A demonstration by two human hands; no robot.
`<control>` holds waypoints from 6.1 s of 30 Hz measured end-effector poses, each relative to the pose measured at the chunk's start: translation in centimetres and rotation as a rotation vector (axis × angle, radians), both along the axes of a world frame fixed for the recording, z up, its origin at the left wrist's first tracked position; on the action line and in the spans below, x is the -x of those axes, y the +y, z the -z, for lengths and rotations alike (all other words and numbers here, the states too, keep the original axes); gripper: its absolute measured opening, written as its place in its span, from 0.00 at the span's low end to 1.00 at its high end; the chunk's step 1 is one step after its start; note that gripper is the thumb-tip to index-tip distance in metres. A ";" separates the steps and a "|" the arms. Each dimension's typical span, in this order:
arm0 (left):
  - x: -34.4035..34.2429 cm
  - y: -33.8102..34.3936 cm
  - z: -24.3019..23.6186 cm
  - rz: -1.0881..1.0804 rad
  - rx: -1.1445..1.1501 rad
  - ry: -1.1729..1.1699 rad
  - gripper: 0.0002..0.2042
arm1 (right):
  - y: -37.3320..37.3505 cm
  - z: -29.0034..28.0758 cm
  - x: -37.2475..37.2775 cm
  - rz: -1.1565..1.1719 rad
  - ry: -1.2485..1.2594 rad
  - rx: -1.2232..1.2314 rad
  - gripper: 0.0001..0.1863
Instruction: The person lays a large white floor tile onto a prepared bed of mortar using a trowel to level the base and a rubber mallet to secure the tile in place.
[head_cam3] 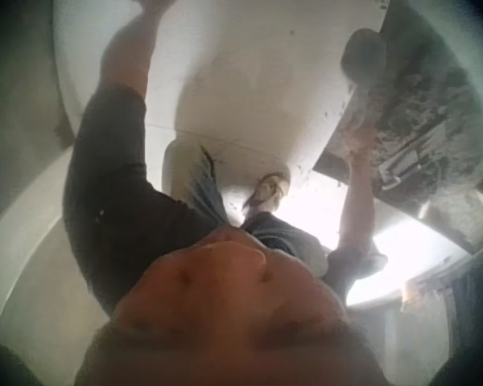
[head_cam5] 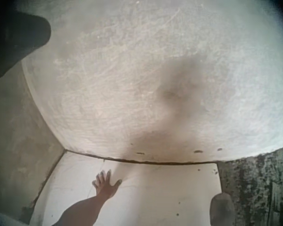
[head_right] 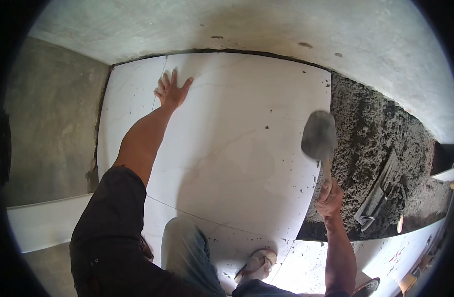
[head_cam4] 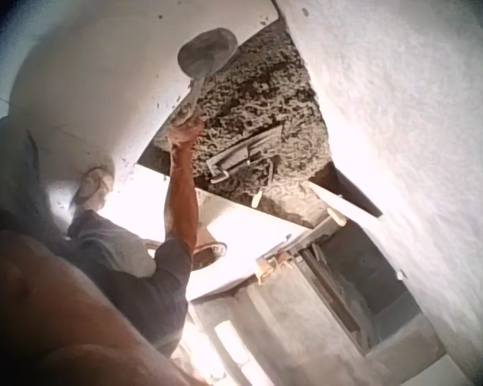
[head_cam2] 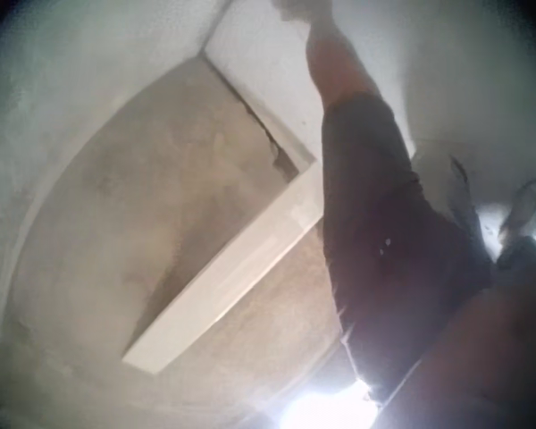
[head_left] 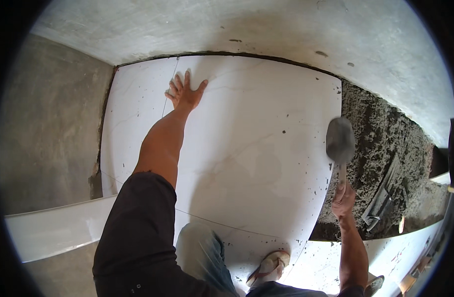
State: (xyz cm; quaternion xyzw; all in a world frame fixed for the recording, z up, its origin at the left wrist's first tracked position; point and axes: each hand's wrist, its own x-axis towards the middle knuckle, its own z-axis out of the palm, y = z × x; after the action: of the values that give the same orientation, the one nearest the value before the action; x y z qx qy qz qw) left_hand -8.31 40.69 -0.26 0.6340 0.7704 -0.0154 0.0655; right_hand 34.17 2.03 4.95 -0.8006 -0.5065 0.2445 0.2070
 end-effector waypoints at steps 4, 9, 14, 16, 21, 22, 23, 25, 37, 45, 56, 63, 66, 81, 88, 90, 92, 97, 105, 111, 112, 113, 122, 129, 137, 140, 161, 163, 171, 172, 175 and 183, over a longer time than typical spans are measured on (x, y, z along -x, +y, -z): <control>1.0 0.5 0.3 0.010 -0.021 0.059 0.44 | -0.8 2.4 -1.7 -0.075 -0.140 -0.015 0.27; 4.9 1.1 3.6 0.304 -0.129 0.104 0.47 | -0.2 3.5 -2.5 -0.118 -0.109 0.027 0.29; 2.8 -0.8 0.1 0.268 0.059 0.029 0.48 | -0.8 3.8 -3.4 -0.051 0.095 0.110 0.33; 3.9 -1.5 -0.3 0.260 0.063 0.060 0.48 | -0.1 4.9 -2.8 -0.058 -0.011 0.030 0.35; 4.5 -0.7 1.5 0.320 0.000 0.032 0.45 | -0.4 3.5 -2.8 -0.001 0.031 0.146 0.37; 4.6 -0.4 2.1 0.321 -0.020 0.040 0.45 | -0.5 3.2 -2.0 0.014 0.027 0.164 0.36; 4.8 -0.5 2.4 0.310 -0.039 0.057 0.44 | -0.5 4.0 -1.8 -0.047 0.017 0.096 0.36; 6.6 0.0 2.7 0.302 -0.047 0.110 0.42 | 0.1 4.6 -1.2 -0.205 -0.012 0.055 0.35; 10.0 3.1 6.0 0.656 -0.474 0.134 0.37 | 1.7 0.2 -2.0 -0.062 0.187 0.342 0.25; 9.7 2.8 5.5 0.698 -0.432 0.066 0.37 | 5.8 -3.4 0.4 0.019 0.132 0.416 0.22; 11.2 4.0 6.7 0.268 -0.248 0.184 0.40 | 4.9 -1.1 0.1 -0.135 0.024 0.362 0.24; 11.9 3.4 7.4 0.284 -0.316 0.145 0.39 | 4.4 -1.3 1.8 -0.099 0.028 0.236 0.23; 10.6 2.3 6.8 0.201 -0.259 0.156 0.39 | 1.3 -0.9 0.5 -0.251 -0.011 0.167 0.23; 8.5 1.9 5.0 -0.037 -0.125 0.085 0.42 | -2.4 -1.3 0.8 -0.102 0.045 0.271 0.22; 8.4 2.0 5.0 -0.043 -0.114 0.082 0.42 | -2.6 -1.6 0.9 -0.253 0.052 -0.066 0.22; 8.3 2.1 5.0 -0.040 -0.115 0.099 0.41 | -1.8 -1.0 0.7 -0.039 0.039 0.210 0.22; 8.3 2.4 5.1 -0.042 -0.119 0.096 0.41 | -1.2 -2.3 1.5 -0.065 0.062 0.074 0.22; 7.9 2.3 5.2 -0.060 -0.120 0.094 0.41 | 0.0 -1.6 1.6 -0.072 -0.001 0.136 0.23; 7.6 1.6 4.4 -0.059 -0.089 0.064 0.43 | 2.8 -2.0 2.7 -0.183 0.032 0.255 0.25; 8.5 1.8 4.8 -0.067 -0.102 0.074 0.43 | 2.6 -1.0 2.3 -0.125 -0.006 0.201 0.24; 8.5 1.8 4.8 -0.064 -0.092 0.090 0.43 | 2.3 -1.6 2.8 -0.174 0.029 0.050 0.25; 8.5 1.8 4.8 -0.057 -0.089 0.092 0.43 | 2.0 -2.0 3.2 -0.217 0.066 -0.097 0.25; 8.8 2.4 5.7 -0.025 -0.105 0.077 0.42 | -0.4 -1.2 0.2 -0.070 0.181 0.446 0.27; 9.5 2.0 5.5 -0.057 -0.111 0.147 0.41 | -18.5 -4.7 -2.9 0.294 0.043 0.704 0.30; 11.5 -6.4 6.0 0.087 -0.097 0.235 0.35 | -36.5 -4.9 2.7 0.782 0.059 0.740 0.24; 16.2 -10.0 6.2 0.248 -0.215 0.146 0.34 | -36.5 -2.7 2.9 0.750 0.045 0.753 0.24; 11.3 -18.8 4.8 -0.181 -0.054 0.286 0.35 | -7.2 -3.1 -19.6 0.823 -0.202 -0.089 0.25; 13.3 -18.8 4.9 -0.147 -0.092 0.273 0.34 | -7.0 -5.4 -17.8 0.803 -0.137 -0.174 0.25; 11.4 -19.6 4.9 -0.135 -0.110 0.290 0.33 | -7.5 -0.7 -7.0 0.320 0.811 0.101 0.37; 11.9 -19.4 5.0 -0.121 -0.117 0.287 0.32 | -7.6 0.4 -6.5 0.313 0.821 0.101 0.37; 12.0 -19.6 5.0 -0.129 -0.118 0.287 0.32 | -7.4 1.7 -5.2 0.222 0.780 0.136 0.36; 10.0 -19.8 3.6 -0.179 -0.036 0.234 0.33 | -7.4 3.4 -4.3 0.259 0.895 0.077 0.36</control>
State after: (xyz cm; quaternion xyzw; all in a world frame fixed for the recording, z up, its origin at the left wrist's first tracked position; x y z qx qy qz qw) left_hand -18.32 20.93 -3.82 0.5578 0.8263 -0.0695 -0.0353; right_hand 38.51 -5.35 1.55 -0.6800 -0.2538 0.5565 0.4043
